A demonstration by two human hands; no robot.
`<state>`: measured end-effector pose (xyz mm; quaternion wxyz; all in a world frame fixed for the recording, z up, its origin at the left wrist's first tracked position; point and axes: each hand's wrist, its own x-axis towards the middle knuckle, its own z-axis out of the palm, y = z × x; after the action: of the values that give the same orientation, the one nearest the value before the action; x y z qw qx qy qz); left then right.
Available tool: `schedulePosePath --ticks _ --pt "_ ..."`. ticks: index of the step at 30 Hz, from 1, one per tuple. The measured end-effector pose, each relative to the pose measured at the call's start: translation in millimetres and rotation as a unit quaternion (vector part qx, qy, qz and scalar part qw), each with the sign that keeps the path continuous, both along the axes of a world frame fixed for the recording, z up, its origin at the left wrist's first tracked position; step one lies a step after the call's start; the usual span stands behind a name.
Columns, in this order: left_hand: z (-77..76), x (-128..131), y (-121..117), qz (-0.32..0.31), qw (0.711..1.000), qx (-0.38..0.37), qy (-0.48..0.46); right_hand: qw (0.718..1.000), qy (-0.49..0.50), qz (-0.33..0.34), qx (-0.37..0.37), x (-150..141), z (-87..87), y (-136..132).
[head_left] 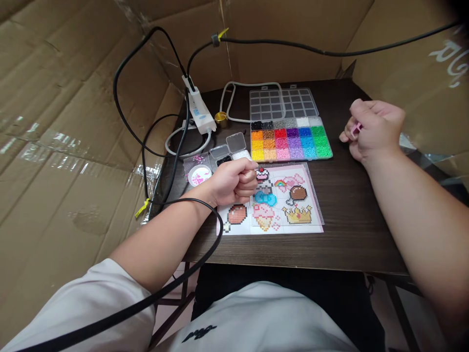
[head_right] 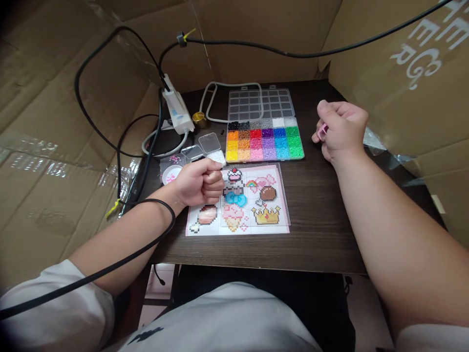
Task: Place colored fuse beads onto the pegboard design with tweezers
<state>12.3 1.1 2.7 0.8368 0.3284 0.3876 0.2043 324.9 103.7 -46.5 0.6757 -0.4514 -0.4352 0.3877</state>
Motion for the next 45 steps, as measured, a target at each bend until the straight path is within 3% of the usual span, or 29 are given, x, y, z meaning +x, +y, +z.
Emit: schedulePosePath --ticks 6,19,45 --pt "-0.6 -1.0 -0.1 0.009 1.0 -0.004 0.0 0.998 -0.028 -0.057 -0.008 -1.0 0.6 0.5" --pt "1.4 1.3 -0.9 0.002 1.0 0.018 0.002 0.991 -0.044 -0.112 -0.055 -8.8 7.7 -5.1" --pt "1.2 1.4 -0.9 0.009 1.0 0.0 0.007 0.994 -0.031 -0.08 -0.074 -9.8 4.9 -2.8"
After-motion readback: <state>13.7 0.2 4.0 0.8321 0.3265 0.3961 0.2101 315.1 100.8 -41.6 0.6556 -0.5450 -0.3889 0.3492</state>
